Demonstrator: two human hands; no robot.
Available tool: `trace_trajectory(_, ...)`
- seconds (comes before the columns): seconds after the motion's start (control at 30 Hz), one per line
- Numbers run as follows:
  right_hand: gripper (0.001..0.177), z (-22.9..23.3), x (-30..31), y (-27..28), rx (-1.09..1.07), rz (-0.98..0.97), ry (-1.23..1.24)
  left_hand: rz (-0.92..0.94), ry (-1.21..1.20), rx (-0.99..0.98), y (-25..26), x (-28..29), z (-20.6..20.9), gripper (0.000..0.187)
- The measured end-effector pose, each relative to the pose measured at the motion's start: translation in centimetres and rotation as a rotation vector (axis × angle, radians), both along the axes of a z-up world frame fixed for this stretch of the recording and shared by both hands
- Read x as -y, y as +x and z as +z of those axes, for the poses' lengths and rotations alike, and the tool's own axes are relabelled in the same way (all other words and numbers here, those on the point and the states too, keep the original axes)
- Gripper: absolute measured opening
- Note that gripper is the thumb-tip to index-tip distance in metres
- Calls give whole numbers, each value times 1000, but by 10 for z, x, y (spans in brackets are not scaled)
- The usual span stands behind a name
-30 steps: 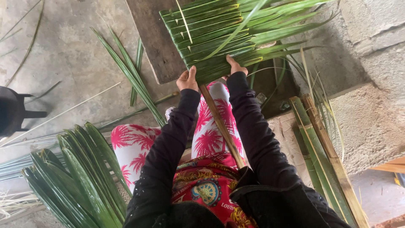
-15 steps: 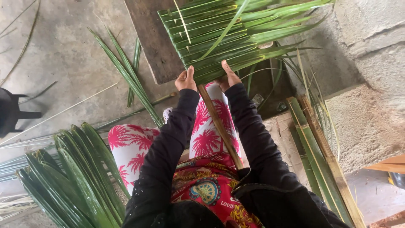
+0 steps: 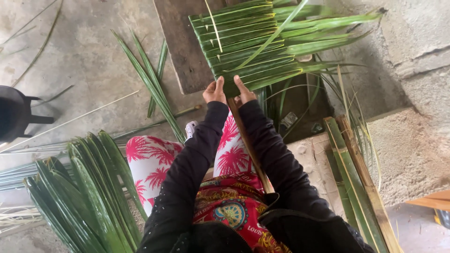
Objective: Weaving palm leaves onto a wooden stick to create a thatched panel
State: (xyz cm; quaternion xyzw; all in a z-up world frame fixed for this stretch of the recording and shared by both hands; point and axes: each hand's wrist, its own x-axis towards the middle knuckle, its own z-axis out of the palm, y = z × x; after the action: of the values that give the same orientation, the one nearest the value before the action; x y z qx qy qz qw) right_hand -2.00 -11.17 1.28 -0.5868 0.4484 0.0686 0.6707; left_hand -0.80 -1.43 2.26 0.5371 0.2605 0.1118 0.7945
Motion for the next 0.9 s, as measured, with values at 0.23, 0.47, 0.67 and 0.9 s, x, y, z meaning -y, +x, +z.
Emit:
trace_trajectory(0.23,108,31,-8,6,63,-152,102,-24,9,-10,9,-6,-28,23)
trace_trajectory(0.47,123,-11,5,18,21,-66,81,-191,602,-113,5,-44,-1,42)
trace_trajectory(0.67,119,11,0,8,11,-43,6,24,1132,-531,32,-127,-53,89)
trace_trajectory(0.9,101,9,1,1,-49,-56,-72,-106,-696,-356,32,-114,-98,49)
